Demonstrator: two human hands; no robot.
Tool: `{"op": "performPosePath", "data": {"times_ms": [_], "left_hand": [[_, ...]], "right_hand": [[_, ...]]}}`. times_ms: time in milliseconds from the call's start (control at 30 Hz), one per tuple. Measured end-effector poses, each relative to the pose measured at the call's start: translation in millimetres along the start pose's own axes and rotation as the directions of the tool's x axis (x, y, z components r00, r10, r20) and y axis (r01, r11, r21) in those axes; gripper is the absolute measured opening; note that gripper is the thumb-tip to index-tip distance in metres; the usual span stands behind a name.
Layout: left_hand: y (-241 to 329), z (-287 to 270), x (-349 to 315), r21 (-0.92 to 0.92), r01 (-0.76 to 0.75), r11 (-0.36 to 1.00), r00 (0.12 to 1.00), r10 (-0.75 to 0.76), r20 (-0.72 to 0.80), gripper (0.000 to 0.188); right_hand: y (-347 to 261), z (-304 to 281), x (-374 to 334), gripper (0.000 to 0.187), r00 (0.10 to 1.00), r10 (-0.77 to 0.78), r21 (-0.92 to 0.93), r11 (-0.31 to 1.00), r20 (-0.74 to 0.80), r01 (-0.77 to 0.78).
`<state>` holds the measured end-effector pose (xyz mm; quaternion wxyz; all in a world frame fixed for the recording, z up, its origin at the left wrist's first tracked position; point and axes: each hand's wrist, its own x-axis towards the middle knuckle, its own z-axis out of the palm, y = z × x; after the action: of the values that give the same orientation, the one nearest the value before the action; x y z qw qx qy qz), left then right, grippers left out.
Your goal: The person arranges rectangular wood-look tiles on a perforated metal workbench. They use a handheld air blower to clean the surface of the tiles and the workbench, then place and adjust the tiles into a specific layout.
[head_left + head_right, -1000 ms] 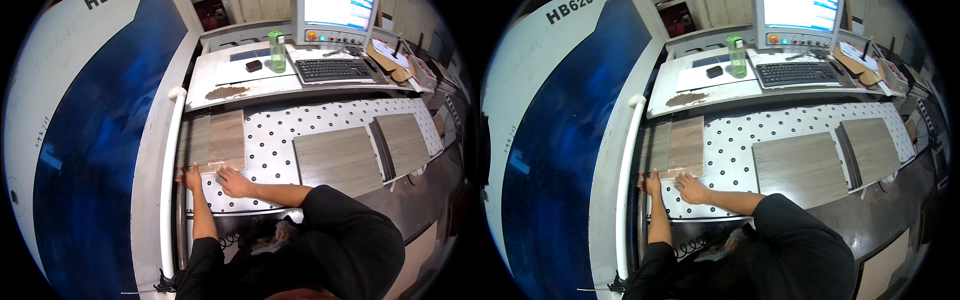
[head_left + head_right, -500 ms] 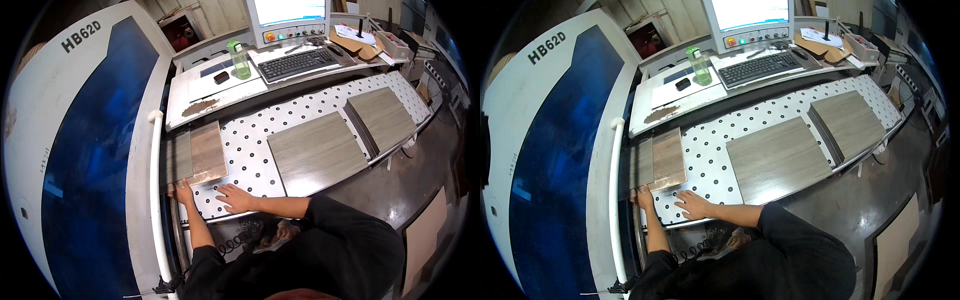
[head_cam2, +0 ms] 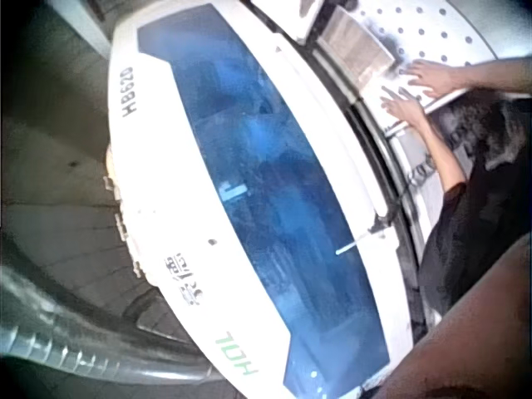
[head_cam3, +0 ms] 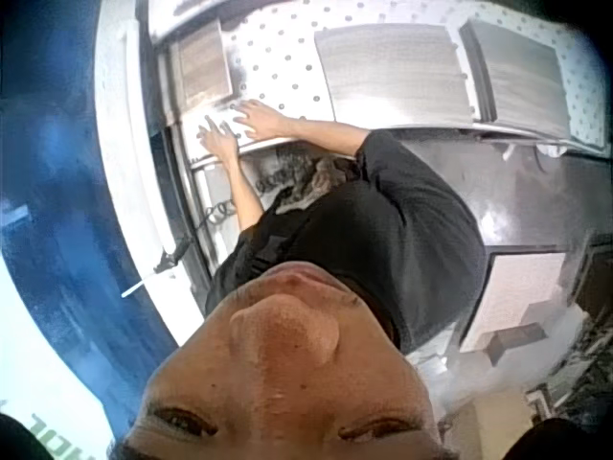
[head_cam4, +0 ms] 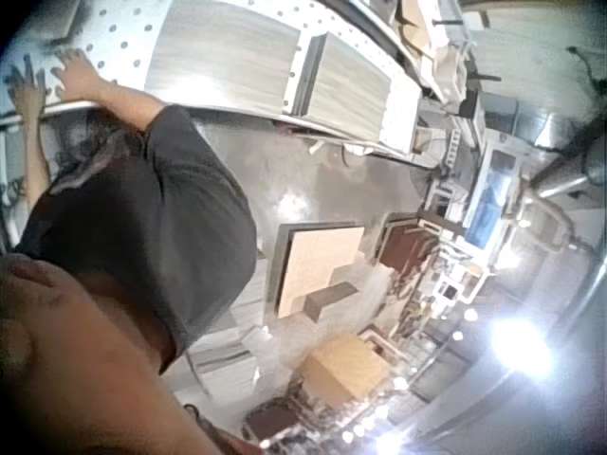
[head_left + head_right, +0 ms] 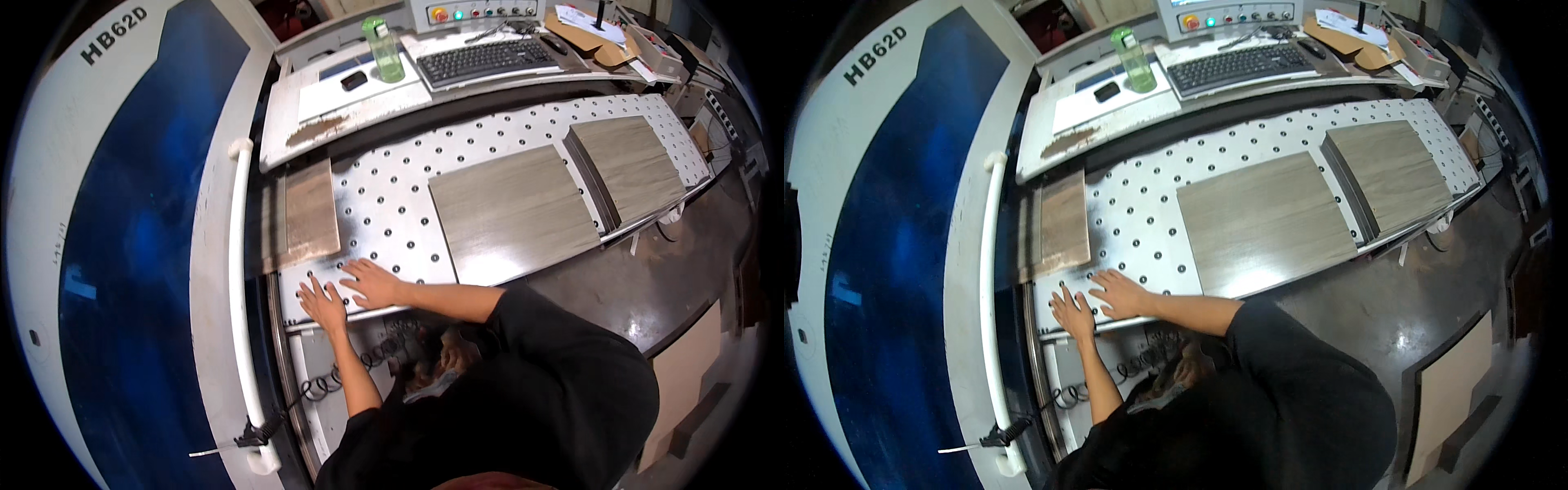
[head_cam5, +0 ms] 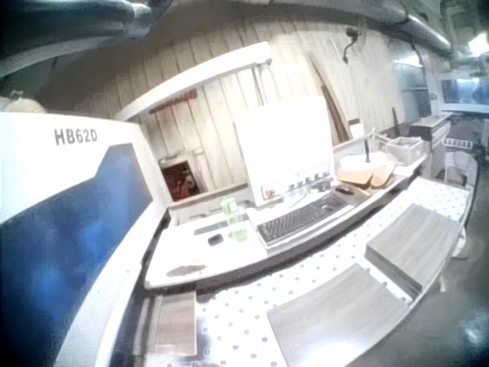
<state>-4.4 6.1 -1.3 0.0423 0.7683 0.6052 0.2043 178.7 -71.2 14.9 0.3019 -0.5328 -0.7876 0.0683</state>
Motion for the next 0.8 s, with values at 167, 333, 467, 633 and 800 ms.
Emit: {"op": "performPosePath", "data": {"times_ms": [167,333,467,633,800], "left_hand": [[-2.9,1.7,-5.0,-0.003,-0.012,1.000,0.997,0.011,-0.075,0.058],[1.9,0.2,-3.4,-0.032,-0.003,0.999,0.996,0.000,-0.090,0.056],[1.3,1.5,-3.5,-0.043,0.002,0.999,0.995,-0.006,-0.099,0.057],[4.7,-0.6,-4.1,-0.049,0.008,0.999,0.994,-0.014,-0.109,0.056],[3.8,1.1,-6.7,-0.063,0.016,0.998,0.993,-0.023,-0.116,0.056]], "right_hand": [[0.4,1.8,0.9,0.058,1.000,-0.006,-0.027,1.000,0.023,0.007],[0.9,3.5,-0.4,0.056,0.999,-0.003,-0.045,0.999,-0.032,0.001],[-0.5,1.0,0.0,0.054,1.000,0.011,-0.037,0.999,-0.025,-0.012],[-0.5,1.9,-0.4,0.053,0.998,0.007,-0.026,1.000,-0.055,-0.009],[-2.2,0.5,0.6,0.052,0.999,0.005,-0.040,0.999,-0.047,-0.007]]}}
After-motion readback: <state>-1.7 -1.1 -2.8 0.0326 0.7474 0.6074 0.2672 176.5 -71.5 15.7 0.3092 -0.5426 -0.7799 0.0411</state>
